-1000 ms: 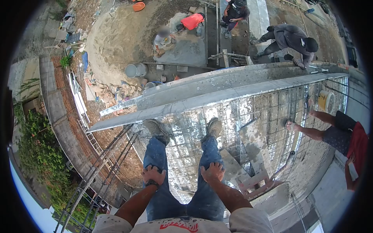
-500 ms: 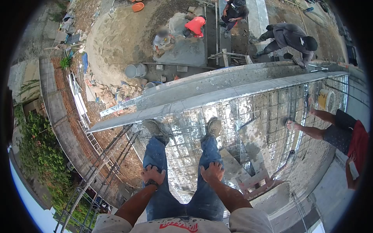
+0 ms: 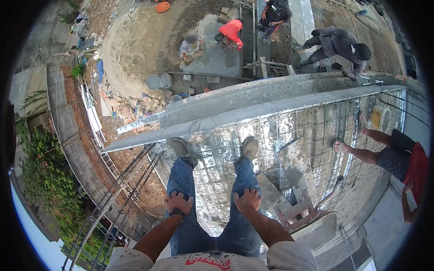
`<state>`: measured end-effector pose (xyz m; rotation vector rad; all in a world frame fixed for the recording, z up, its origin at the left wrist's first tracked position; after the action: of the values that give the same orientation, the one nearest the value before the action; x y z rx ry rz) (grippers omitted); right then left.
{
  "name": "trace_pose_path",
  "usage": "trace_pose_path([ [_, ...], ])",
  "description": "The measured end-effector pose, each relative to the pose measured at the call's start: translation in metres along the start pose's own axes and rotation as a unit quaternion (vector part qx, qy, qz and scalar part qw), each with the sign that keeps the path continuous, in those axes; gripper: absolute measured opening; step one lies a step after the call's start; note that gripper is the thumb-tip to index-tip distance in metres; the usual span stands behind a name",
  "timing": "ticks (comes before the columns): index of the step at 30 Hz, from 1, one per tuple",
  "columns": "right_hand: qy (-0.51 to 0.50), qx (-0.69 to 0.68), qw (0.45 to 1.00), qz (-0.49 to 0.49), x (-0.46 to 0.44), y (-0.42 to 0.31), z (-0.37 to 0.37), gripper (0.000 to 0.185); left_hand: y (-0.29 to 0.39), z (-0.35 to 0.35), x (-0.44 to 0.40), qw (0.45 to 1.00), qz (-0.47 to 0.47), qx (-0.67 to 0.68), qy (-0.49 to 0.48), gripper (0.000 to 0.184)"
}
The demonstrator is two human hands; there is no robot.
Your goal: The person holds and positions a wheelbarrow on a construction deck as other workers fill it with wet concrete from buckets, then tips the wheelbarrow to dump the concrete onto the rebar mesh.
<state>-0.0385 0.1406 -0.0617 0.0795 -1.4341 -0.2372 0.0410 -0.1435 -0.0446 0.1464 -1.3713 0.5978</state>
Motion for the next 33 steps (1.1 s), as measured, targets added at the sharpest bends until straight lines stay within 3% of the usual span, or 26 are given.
trace_pose_path([
  [33, 0.005, -0.009, 1.000, 0.005, -0.003, -0.002, -0.005, 0.064, 0.000, 0.009, 0.003, 0.999, 0.007, 0.010, -0.031, 0.065],
])
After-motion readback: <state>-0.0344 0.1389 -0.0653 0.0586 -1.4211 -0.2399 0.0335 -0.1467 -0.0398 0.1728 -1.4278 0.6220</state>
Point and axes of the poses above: each hand's wrist, its own x-axis away from the middle knuckle, its own z-axis out of the back of the hand, y = z × x, the point moved 1 cm from there along -x, towards the middle knuckle, and after that the axes turned 12 degrees about -y, right-handed, at the moved point
